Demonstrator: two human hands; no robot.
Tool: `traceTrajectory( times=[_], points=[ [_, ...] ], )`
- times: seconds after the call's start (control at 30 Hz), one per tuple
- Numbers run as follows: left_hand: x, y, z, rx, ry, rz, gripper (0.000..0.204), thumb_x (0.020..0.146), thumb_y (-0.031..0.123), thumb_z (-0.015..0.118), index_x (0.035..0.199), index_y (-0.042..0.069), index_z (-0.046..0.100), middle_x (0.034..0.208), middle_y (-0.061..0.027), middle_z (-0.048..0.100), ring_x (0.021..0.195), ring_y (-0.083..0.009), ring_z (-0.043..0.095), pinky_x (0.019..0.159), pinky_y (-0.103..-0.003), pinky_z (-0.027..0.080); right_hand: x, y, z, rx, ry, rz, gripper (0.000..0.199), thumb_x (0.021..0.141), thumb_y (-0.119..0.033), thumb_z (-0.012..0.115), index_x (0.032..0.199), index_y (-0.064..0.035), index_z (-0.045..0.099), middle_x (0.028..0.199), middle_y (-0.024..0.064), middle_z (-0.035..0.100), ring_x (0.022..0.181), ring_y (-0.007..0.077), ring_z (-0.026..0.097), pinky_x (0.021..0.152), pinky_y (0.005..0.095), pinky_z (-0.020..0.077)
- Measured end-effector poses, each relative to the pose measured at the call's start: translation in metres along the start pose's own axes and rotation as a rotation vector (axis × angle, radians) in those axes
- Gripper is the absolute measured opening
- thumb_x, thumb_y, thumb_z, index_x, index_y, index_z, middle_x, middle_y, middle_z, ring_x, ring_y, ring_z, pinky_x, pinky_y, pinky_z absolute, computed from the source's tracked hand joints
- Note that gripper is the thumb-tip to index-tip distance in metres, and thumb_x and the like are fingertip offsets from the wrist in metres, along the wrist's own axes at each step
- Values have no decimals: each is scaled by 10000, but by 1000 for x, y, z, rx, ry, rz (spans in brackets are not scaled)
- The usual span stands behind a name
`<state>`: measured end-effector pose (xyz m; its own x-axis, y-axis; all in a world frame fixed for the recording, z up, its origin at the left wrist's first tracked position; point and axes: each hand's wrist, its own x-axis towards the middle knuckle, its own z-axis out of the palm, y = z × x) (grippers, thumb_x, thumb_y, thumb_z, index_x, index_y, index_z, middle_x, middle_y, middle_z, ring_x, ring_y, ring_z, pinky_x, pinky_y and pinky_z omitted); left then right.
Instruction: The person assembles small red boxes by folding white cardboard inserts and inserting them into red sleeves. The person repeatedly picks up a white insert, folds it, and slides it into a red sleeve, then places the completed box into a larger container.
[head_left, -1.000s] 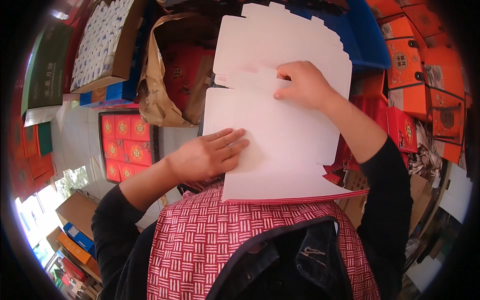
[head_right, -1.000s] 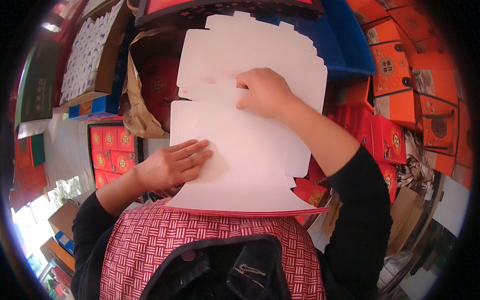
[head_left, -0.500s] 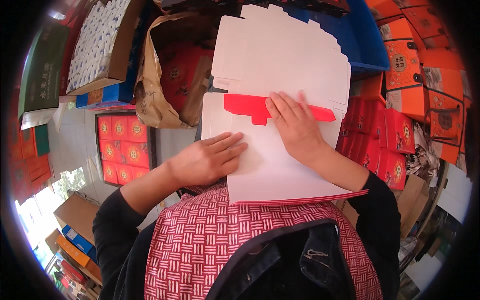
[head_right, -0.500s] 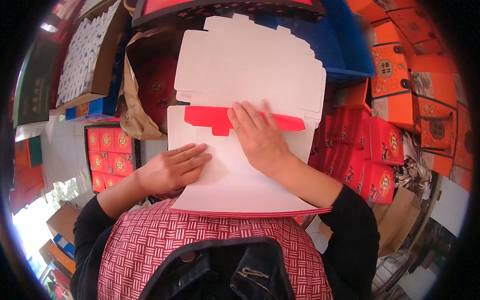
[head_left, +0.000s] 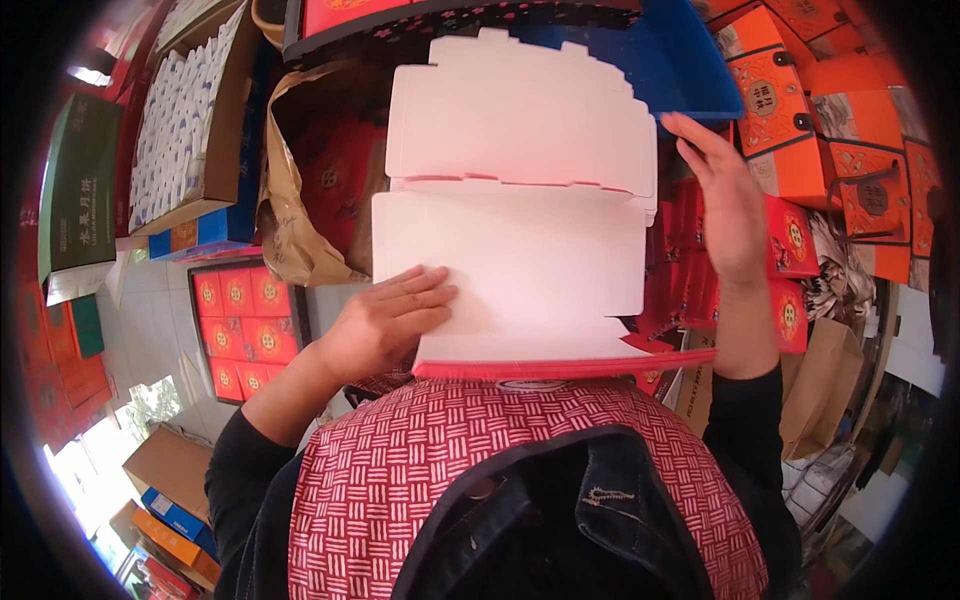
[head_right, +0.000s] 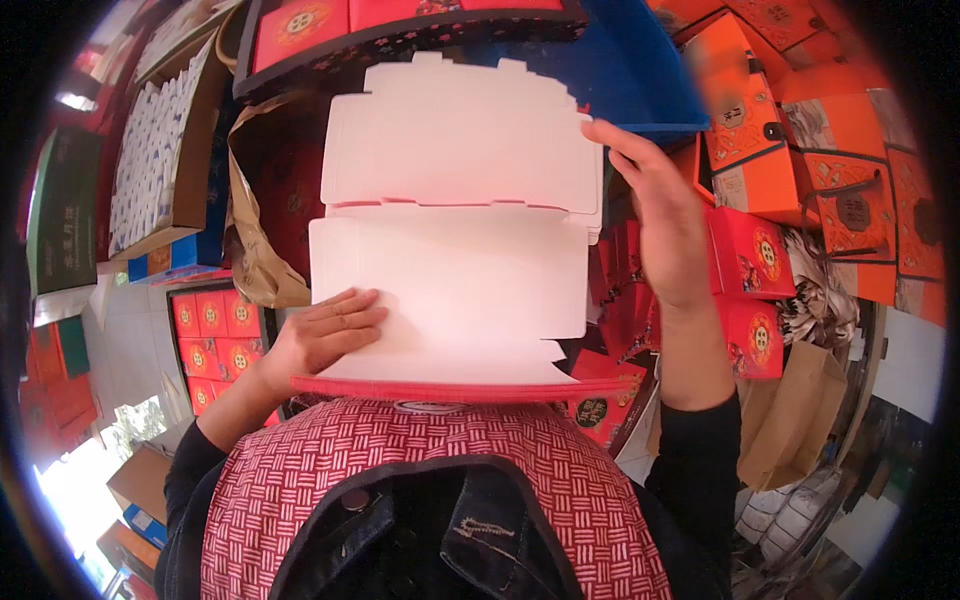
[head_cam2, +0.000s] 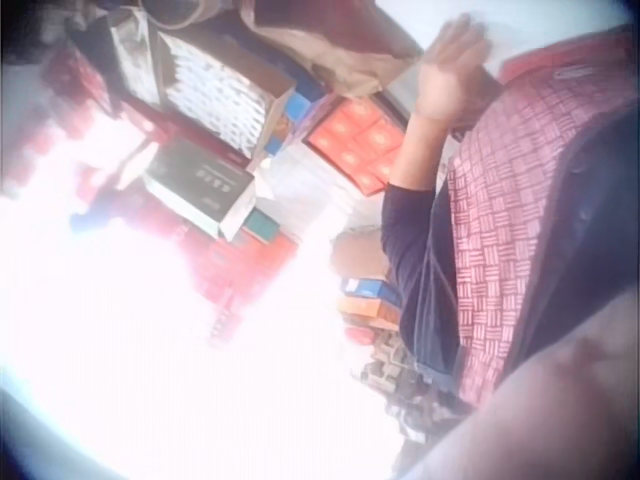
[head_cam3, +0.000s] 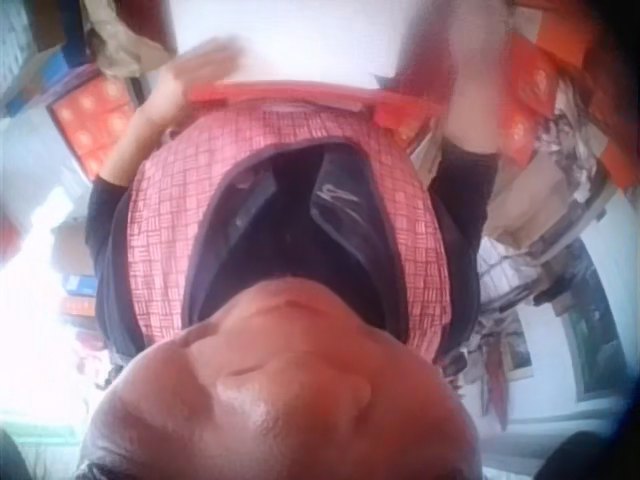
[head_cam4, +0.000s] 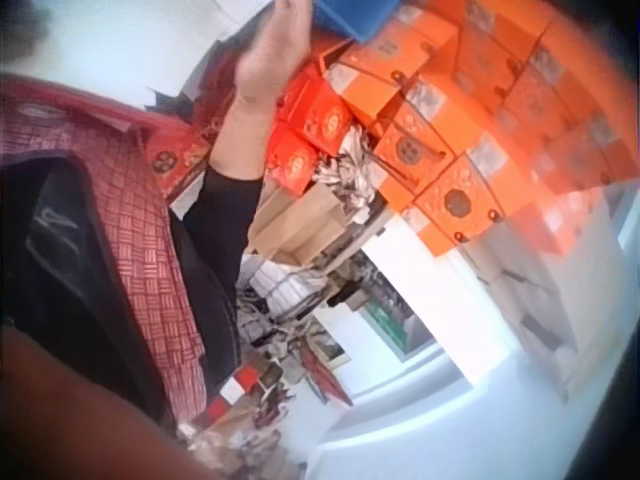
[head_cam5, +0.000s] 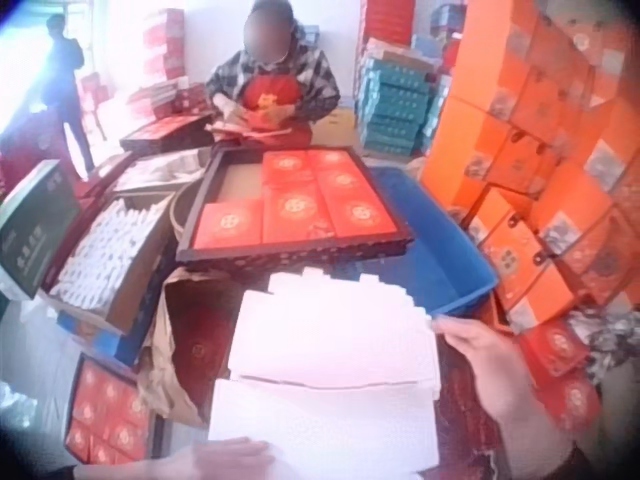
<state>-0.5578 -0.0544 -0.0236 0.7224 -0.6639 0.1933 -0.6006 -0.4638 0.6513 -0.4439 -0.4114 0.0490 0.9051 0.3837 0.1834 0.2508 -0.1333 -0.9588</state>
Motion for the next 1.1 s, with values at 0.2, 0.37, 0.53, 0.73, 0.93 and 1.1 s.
traceTrajectory(
  times=[0.2,0.37,0.53,0.73,0.93,1.1],
  points=[
    [17,-14,-9,104,97,-131,360,726,33,662,1084,69,667,1235,-144,603,1259,-309,491,1093,-496,315,-27,-50,0,279,-322,87,424,849,-349,675,1043,28,662,1036,149,646,921,204,621,803,296,482],
    [18,2,-35,-69,-230,-144,613,667,169,803,1246,128,606,1399,-117,482,1381,-332,319,1143,-535,129,-21,-42,22,139,-712,107,319,628,-171,868,827,-21,669,765,14,592,671,97,531,600,232,427],
    [9,2,-49,-741,-239,-54,778,532,425,853,1176,48,635,1238,-126,611,1265,-326,483,1123,-519,228,-18,-39,43,80,-904,311,403,549,-247,914,669,-64,576,693,-18,519,558,55,429,464,205,300],
    [9,-4,-37,-935,-145,-110,649,576,409,840,1064,18,669,1104,-140,670,1122,-285,602,1034,-425,412,-5,-34,51,149,-1036,347,430,543,-237,919,653,-75,537,693,-24,513,550,51,406,467,201,295],
    [14,-10,-35,-930,-174,-70,676,534,407,862,1055,18,675,1103,-143,669,1119,-279,604,1023,-406,424,4,-30,51,195,-1025,540,324,587,-146,867,682,-52,573,692,-22,513,553,46,406,474,203,292],
    [18,-14,-33,-1073,-162,-61,717,598,504,828,1074,-7,664,1104,-152,665,1110,-292,606,1009,-405,436,10,-32,50,162,-1050,336,119,731,-89,696,761,-20,604,720,-7,552,647,64,473,563,214,383]
  ],
)
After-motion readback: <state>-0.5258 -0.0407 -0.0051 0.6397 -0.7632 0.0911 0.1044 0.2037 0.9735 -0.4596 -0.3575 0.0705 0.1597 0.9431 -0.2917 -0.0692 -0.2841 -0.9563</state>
